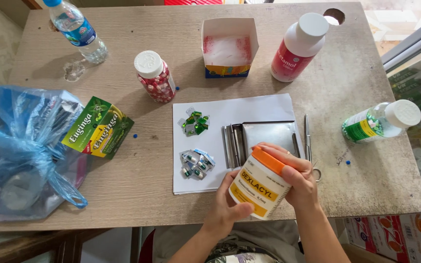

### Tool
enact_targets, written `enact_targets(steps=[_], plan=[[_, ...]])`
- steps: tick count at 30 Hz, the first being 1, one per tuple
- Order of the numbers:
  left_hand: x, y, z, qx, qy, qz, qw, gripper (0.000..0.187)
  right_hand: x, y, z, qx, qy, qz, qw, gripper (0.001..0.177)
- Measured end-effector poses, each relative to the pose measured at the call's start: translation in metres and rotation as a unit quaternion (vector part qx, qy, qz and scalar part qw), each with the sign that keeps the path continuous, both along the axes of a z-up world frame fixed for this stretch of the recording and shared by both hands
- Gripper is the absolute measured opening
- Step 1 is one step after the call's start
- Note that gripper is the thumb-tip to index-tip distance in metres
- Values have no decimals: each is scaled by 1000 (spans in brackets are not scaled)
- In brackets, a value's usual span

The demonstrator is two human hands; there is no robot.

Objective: Organizing and counting pills using a tray and containers.

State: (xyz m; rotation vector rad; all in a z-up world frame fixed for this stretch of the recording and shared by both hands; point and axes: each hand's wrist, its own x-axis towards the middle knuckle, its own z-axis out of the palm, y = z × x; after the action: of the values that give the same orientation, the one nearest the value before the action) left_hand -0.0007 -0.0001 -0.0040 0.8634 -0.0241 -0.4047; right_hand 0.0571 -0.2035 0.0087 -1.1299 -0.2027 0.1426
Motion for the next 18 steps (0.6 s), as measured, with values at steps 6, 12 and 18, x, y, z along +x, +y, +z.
enact_targets(steps=[6, 12, 18], plan=[[-9, -10, 11, -14, -4, 26, 1000, 108, 5, 1, -2, 34, -5, 37, 999, 65], [-10, -13, 16, -14, 30, 17, 999, 108, 7, -1, 1, 24, -6, 65, 998, 71], [-12, -11, 19, 495, -423, 295, 700, 100, 7, -4, 12, -72, -11, 76, 994, 90]])
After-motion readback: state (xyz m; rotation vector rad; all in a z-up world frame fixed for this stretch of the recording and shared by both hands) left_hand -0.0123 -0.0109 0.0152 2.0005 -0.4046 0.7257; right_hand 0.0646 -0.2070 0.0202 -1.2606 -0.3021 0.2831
